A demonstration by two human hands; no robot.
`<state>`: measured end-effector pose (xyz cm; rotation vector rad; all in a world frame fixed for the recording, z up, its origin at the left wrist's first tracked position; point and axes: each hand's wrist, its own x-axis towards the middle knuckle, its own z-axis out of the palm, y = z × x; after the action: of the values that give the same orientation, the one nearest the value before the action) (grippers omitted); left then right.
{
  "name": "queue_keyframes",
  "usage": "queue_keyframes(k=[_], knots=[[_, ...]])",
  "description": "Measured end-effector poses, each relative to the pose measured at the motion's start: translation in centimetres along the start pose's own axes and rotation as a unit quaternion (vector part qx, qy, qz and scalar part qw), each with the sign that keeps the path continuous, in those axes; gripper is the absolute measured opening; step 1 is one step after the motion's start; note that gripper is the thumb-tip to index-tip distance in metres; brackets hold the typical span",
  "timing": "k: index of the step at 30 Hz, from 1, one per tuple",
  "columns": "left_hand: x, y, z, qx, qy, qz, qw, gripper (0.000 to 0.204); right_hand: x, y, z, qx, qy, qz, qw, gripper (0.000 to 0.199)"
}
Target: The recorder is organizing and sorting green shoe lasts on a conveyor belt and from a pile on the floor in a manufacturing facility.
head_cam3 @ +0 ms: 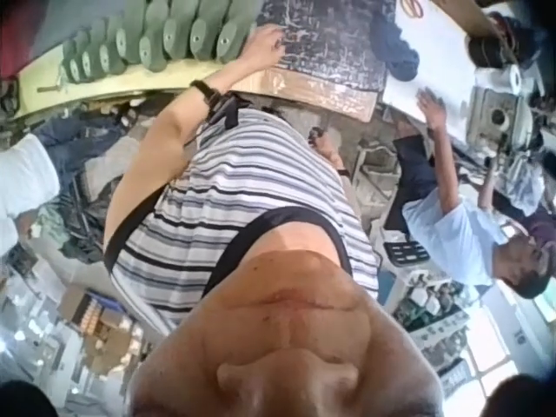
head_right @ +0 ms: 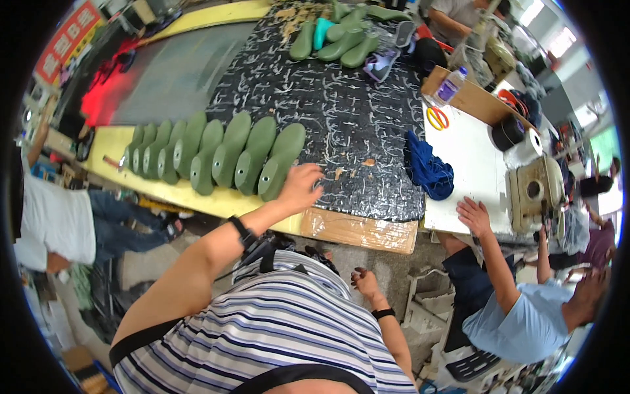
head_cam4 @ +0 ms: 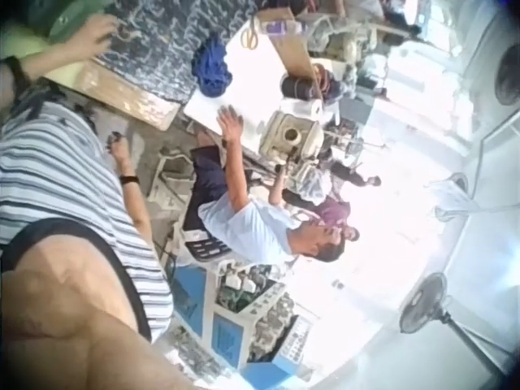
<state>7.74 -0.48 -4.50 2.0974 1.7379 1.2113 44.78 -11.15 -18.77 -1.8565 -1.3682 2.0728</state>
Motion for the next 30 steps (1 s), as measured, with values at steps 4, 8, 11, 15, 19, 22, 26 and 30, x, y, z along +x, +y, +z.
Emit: queue_keyframes(k=[4, 8, 11, 15, 19, 22, 26, 30], knots=[[-0.9, -3.7, -9.9, 0.189, 0.105, -0.047, 0.975, 0.028, -0.9, -4.1, 3.9, -0.052, 0.072, -0.152, 0.984, 0.029], [-3.2, -9.1, -16.3, 0.303, 0.121, -0.085, 0.942, 0.029, -3.7, -11.4, 8.1, -0.114, 0.197, -0.316, 0.921, 0.022], [-5.5, -12.3, -18.4, 0.298, 0.06, -0.174, 0.937, 0.031, -3.3, -17.7, 9.3, -0.14, 0.264, -0.367, 0.881, 0.02], [-6.9, -13.1, -19.0, 0.325, 0.023, -0.152, 0.933, 0.046, 0.1, -25.5, 9.6, -0.217, 0.317, -0.452, 0.805, 0.04], [-6.6, -13.1, -19.1, 0.309, 0.011, -0.173, 0.935, 0.05, 5.5, -30.6, 9.3, -0.363, 0.343, -0.446, 0.743, 0.05], [-7.0, -13.0, -19.6, 0.303, 0.009, -0.168, 0.938, 0.052, 9.4, -30.4, 9.8, -0.492, 0.377, -0.436, 0.653, 0.052], [-6.8, -13.0, -20.0, 0.309, 0.008, -0.175, 0.935, 0.052, 9.5, -30.6, 10.6, -0.473, 0.394, -0.439, 0.655, 0.051], [-5.5, -12.0, -19.5, 0.283, -0.001, -0.203, 0.937, 0.051, 8.5, -30.5, 10.1, -0.452, 0.404, -0.436, 0.665, 0.048]])
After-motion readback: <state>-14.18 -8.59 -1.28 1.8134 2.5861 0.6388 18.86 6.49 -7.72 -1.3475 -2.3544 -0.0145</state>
